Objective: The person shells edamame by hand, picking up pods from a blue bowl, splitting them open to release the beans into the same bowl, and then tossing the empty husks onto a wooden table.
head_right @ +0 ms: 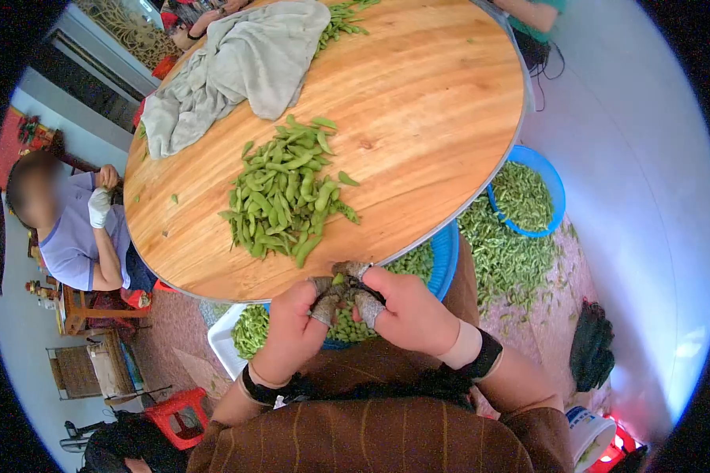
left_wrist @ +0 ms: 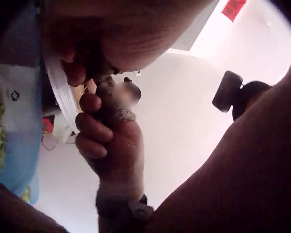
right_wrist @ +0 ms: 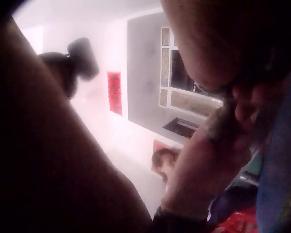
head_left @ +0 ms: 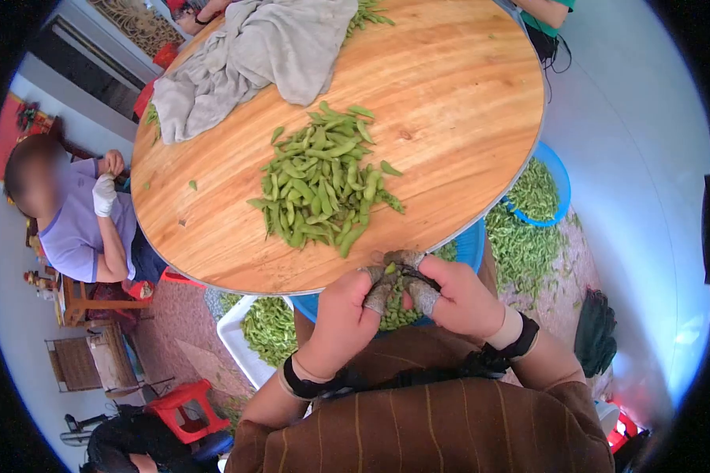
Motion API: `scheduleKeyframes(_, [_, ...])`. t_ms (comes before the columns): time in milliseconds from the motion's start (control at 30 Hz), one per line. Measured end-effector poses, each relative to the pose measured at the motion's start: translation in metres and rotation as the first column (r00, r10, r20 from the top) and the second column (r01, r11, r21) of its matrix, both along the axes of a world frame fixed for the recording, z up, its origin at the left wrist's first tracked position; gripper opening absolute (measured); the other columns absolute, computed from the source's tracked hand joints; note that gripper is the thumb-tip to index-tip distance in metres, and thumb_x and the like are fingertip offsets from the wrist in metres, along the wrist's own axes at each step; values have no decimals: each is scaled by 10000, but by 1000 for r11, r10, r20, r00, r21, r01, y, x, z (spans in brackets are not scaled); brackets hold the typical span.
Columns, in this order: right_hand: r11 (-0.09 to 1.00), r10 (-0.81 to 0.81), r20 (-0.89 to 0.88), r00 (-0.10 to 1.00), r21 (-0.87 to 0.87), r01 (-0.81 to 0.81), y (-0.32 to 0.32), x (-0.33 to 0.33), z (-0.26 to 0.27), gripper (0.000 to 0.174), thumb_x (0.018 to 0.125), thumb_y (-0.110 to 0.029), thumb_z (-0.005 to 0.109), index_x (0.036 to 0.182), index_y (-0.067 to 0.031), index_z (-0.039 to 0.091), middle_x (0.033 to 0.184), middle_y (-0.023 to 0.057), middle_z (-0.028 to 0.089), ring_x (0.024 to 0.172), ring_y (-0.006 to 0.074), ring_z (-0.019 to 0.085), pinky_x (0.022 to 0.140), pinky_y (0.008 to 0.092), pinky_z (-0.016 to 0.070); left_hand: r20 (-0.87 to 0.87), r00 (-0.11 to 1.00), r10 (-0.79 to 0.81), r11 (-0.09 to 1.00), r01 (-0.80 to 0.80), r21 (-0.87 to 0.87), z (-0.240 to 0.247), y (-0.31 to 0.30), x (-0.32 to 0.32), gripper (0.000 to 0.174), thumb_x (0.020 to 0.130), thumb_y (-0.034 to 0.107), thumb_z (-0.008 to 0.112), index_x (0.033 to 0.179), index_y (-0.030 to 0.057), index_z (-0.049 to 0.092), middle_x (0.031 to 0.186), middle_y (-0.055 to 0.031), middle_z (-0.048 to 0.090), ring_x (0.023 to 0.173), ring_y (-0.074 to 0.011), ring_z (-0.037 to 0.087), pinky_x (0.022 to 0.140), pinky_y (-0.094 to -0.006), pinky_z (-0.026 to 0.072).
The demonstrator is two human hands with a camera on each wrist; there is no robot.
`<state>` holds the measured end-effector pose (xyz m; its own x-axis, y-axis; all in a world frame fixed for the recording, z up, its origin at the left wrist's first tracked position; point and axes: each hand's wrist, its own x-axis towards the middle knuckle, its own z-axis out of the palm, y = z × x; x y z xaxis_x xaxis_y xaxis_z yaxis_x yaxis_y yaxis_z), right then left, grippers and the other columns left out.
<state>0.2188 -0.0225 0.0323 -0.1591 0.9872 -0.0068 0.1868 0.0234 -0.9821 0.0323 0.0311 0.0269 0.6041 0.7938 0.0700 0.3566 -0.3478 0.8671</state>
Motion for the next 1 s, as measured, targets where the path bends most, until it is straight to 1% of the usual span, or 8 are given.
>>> scheduleKeyframes(67, [991, 18, -165, 986, -132, -40, 2, 3, -4, 269, 806, -96, 573, 1065, -30, 542, 757, 127, 617, 691, 255, 636, 601, 349, 472, -126, 992, -8, 938, 52, 343, 5, 0, 1, 139, 855, -22, 479, 948, 3, 580, 754, -58, 604, 636, -124, 552, 588, -271, 462])
scheduleKeyframes(133, [963, 16, -326, 945, -251, -103, 0, 5, -4, 259, 801, -96, 578, 1050, -30, 554, 743, 111, 615, 673, 234, 629, 591, 344, 466, 187, 972, 142, 709, 32, -704, 9, -3, -1, 132, 915, 96, 460, 957, 54, 578, 676, -69, 581, 560, -144, 529, 516, -254, 408])
scheduleKeyframes(233, [883, -16, -591, 807, -387, -266, -3, 4, -5, 243, 808, -115, 591, 1042, -48, 582, 727, 119, 592, 628, 219, 588, 590, 330, 455, 529, 769, 360, 227, 477, -849, 0, 0, -11, 183, 938, 196, 426, 953, 65, 554, 583, -71, 519, 488, -148, 450, 464, -257, 322])
scheduleKeyframes(333, [927, 21, 101, 995, 370, -57, 0, 0, -16, 277, 800, -165, 630, 1053, -60, 591, 735, 143, 580, 605, 262, 573, 568, 340, 451, 668, 615, 419, 39, 723, -690, -22, 1, -13, 281, 933, 278, 499, 1070, 34, 528, 701, -58, 548, 533, -134, 454, 471, -242, 325])
scheduleKeyframes(667, [960, 51, 438, 897, 227, -166, 5, -2, -8, 204, 726, -160, 652, 881, -57, 569, 728, 132, 579, 667, 344, 600, 560, 408, 481, 480, 823, 302, 109, 470, -876, -29, -7, -25, 268, 901, 261, 564, 1053, 42, 541, 788, -31, 564, 540, -115, 439, 468, -222, 310])
scheduleKeyframes(767, [932, 22, 627, 779, 268, -242, 1, -12, -13, 174, 729, -163, 648, 836, -56, 560, 728, 121, 574, 690, 335, 601, 575, 417, 494, 145, 985, 98, 438, 88, -895, -22, -9, -26, 192, 890, 221, 559, 940, 39, 589, 697, -31, 570, 544, -134, 481, 483, -264, 371])
scheduleKeyframes(833, [910, 28, 663, 748, 292, -293, 5, -14, -12, 161, 733, -153, 640, 835, -56, 563, 738, 119, 573, 706, 335, 600, 583, 422, 499, -124, 988, -95, 891, 28, -453, -14, -12, -41, 185, 869, 203, 550, 828, 31, 605, 634, -80, 580, 546, -218, 531, 525, -322, 432])
scheduleKeyframes(1000, [863, -389, 534, 751, 495, 96, 35, -7, 6, 166, 740, -115, 619, 870, -38, 551, 780, 156, 575, 725, 342, 595, 600, 426, 495, -565, 800, 202, 979, -162, 120, -10, -16, -109, 211, 807, 239, 627, 804, 28, 618, 715, -172, 614, 628, -371, 578, 559, -381, 467])
